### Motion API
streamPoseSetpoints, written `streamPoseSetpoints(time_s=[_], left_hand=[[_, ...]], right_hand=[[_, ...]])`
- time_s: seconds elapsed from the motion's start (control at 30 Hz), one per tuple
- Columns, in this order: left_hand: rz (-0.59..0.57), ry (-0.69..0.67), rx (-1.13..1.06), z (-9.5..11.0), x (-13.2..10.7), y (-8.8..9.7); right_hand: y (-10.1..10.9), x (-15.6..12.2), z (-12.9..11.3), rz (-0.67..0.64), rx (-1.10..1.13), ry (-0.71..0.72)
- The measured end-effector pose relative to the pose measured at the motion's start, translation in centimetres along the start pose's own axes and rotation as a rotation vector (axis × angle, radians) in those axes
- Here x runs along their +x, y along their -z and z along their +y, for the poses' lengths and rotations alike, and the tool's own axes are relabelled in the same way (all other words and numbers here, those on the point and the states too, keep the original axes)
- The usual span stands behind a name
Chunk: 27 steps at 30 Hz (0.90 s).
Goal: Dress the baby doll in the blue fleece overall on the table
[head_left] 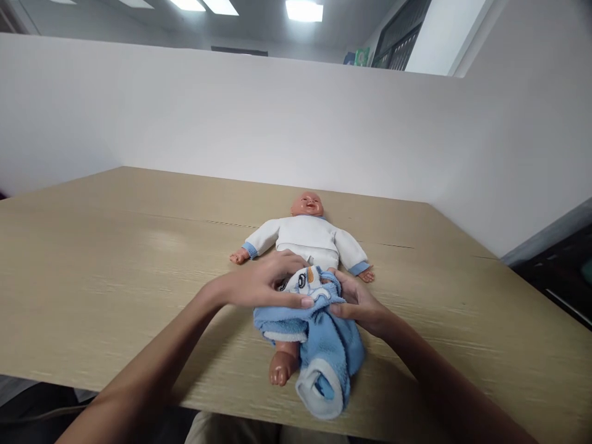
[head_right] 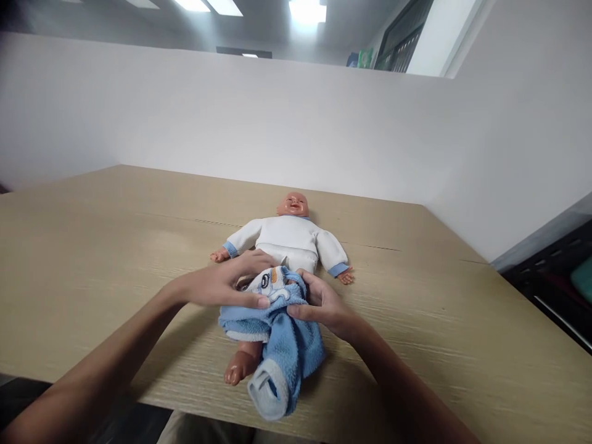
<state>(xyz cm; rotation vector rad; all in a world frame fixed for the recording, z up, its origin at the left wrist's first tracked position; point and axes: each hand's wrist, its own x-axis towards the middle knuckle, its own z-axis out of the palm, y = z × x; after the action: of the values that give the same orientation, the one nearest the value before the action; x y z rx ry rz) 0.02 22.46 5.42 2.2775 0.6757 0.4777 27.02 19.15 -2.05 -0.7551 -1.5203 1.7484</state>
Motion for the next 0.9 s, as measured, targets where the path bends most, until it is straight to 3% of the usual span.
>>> streamPoseSetpoints(time_s=[0.13, 0.23, 0.37, 0.5, 0.6, 0.67, 0.73, 0.8, 0.9], left_hand=[[-0.279, 0.018, -0.339, -0.6, 3.5, 1.7], [-0.344, -0.016, -0.477, -1.0, 5.1, 1.8], [-0.455, 0.012, -0.525, -1.1, 6.6, 1.2], [-0.59, 0.069, -0.367, -1.7, 7.9, 0.7], [-0.718, 0.09, -0.441, -2.6, 8.5, 0.3], [-0.75, 0.072, -0.516, -3.2, 8.7, 0.1], [-0.747, 0.034, -0.541, -3.9, 8.7, 0.0], [-0.717, -0.004, -0.543, -4.3, 8.7, 0.0], [-0.677, 0.009, -0.552, -4.8, 8.8, 0.1]], right_hand=[[1.1, -1.0, -2.5, -0.161, -0.171, -0.109], [2.5, -2.1, -3.5, -0.235, -0.333, -0.203], [3.0, -2.4, -2.0, -0.044, -0.133, -0.111], [2.3, -2.0, -0.4, 0.121, 0.064, -0.091], [2.4, -2.5, -0.7, -0.012, 0.004, -0.208], [2.8, -3.1, -1.1, -0.177, -0.067, -0.308], [3.1, -3.7, -1.3, -0.238, -0.099, -0.331], [3.1, -3.9, -1.2, -0.135, -0.067, -0.259], [2.6, -3.6, -0.7, 0.151, 0.073, -0.105]])
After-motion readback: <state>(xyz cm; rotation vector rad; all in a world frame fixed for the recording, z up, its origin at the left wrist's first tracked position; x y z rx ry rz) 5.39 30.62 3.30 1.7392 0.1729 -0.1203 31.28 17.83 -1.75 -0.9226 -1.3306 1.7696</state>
